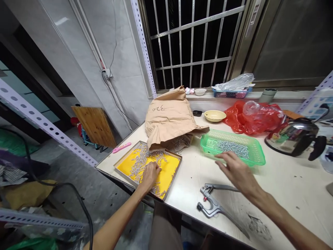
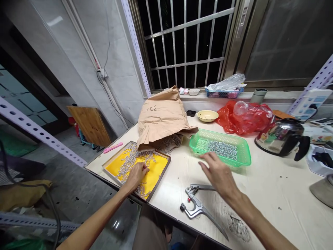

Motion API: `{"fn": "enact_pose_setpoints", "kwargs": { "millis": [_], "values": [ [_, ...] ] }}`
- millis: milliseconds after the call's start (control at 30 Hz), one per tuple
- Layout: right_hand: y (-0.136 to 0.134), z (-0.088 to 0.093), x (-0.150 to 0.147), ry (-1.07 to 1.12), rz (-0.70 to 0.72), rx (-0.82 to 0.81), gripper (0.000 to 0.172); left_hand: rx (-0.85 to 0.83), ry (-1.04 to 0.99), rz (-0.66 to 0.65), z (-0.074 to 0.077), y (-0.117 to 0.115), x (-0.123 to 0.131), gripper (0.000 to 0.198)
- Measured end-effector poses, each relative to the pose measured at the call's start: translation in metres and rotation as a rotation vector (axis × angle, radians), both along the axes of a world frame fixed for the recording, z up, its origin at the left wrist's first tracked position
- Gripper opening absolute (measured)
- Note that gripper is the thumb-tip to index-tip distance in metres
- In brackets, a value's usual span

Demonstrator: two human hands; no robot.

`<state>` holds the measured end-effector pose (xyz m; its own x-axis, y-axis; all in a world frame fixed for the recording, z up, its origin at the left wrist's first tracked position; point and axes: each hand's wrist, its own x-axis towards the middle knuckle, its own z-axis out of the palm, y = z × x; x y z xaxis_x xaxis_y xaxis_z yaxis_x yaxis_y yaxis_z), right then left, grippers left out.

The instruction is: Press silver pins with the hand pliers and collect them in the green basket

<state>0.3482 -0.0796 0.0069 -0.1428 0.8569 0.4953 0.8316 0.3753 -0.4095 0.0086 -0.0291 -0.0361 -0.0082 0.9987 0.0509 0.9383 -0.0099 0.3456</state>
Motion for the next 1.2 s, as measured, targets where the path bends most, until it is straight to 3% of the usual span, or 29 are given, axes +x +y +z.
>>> {"fn": "enact_pose_setpoints", "kwargs": {
  "millis": [167, 333, 467, 667, 833, 967, 1100, 1200],
  "values": [
    [0.002, -0.002, -0.069, 0.228, 0.219, -0.144, 0.018, -0.065, -0.076, -0.042, 0.001, 0.006, -0.01, 0.011],
    [0.025, -0.025, -0.147, 0.546, 0.306, -0.387, 0.017, -0.045, -0.113, -0.052, -0.004, -0.004, -0.014, 0.01],
    [0.036, -0.04, -0.188, 0.596, 0.322, -0.419, 0.017, -0.017, -0.162, -0.04, -0.009, -0.007, -0.013, 0.005],
    [0.043, -0.051, -0.206, 0.566, 0.25, -0.42, 0.013, -0.061, -0.356, -0.024, -0.007, -0.009, -0.012, 0.011],
    [0.048, -0.056, -0.216, 0.551, 0.201, -0.449, 0.014, -0.233, -0.895, 0.098, -0.006, -0.022, -0.01, 0.015],
    [0.048, -0.055, -0.221, 0.517, 0.23, -0.442, 0.013, -0.299, -1.133, 0.208, 0.001, -0.029, -0.011, 0.021],
    [0.048, -0.056, -0.223, 0.457, 0.247, -0.413, 0.012, -0.39, -1.243, 0.24, 0.007, -0.029, -0.017, 0.023],
    [0.047, -0.057, -0.223, 0.396, 0.254, -0.392, 0.015, -0.339, -1.216, 0.257, 0.008, -0.027, -0.022, 0.021]
  ]
}}
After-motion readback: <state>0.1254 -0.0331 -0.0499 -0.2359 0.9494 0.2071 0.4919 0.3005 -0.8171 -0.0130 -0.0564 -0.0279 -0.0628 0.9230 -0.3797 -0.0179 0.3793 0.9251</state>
